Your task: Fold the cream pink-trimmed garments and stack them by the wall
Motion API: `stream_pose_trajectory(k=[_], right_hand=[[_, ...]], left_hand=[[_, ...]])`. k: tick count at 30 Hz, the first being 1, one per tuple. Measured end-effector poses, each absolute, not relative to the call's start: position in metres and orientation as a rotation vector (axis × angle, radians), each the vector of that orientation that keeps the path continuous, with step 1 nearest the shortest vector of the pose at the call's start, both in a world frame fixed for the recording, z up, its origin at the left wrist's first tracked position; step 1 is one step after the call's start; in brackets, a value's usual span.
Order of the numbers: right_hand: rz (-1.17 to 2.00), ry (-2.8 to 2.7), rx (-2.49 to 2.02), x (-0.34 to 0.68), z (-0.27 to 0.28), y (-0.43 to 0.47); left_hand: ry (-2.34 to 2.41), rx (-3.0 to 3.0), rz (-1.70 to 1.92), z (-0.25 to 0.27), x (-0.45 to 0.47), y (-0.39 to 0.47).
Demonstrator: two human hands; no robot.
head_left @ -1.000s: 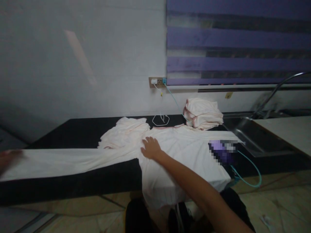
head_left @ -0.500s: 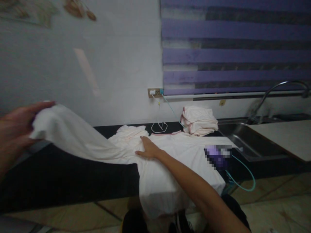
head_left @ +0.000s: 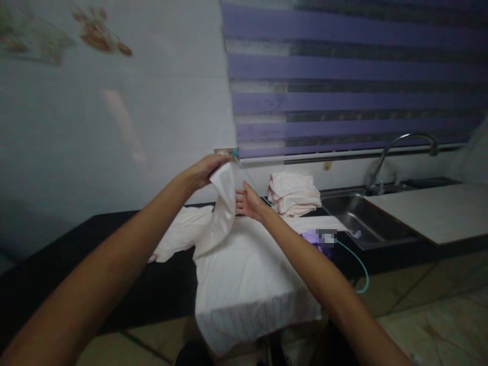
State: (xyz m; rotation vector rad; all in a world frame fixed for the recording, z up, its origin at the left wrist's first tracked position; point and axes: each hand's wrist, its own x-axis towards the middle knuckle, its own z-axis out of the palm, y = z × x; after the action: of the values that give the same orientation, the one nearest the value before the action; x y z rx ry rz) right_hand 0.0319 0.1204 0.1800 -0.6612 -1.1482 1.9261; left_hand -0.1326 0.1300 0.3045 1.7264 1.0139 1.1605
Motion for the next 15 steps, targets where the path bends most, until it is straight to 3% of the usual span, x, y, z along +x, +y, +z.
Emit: stream_pose_trajectory(k=[4,8,15], right_hand=[[1.884,-1.017,-0.877,0.089,0.153,0.126],[1.873,-0.968,-0.781,0.119,0.119,0.126],[1.645,-0.979,-0.804,0.123,0.084,0.138]], left_hand=[[1.058,1.58,1.028,0.266,-0.081,0.154],[1.029,1.605,0.815,0.228,-0.049,0.164],[1.285,1.817,0.651,0.163,-0.072,0.166]])
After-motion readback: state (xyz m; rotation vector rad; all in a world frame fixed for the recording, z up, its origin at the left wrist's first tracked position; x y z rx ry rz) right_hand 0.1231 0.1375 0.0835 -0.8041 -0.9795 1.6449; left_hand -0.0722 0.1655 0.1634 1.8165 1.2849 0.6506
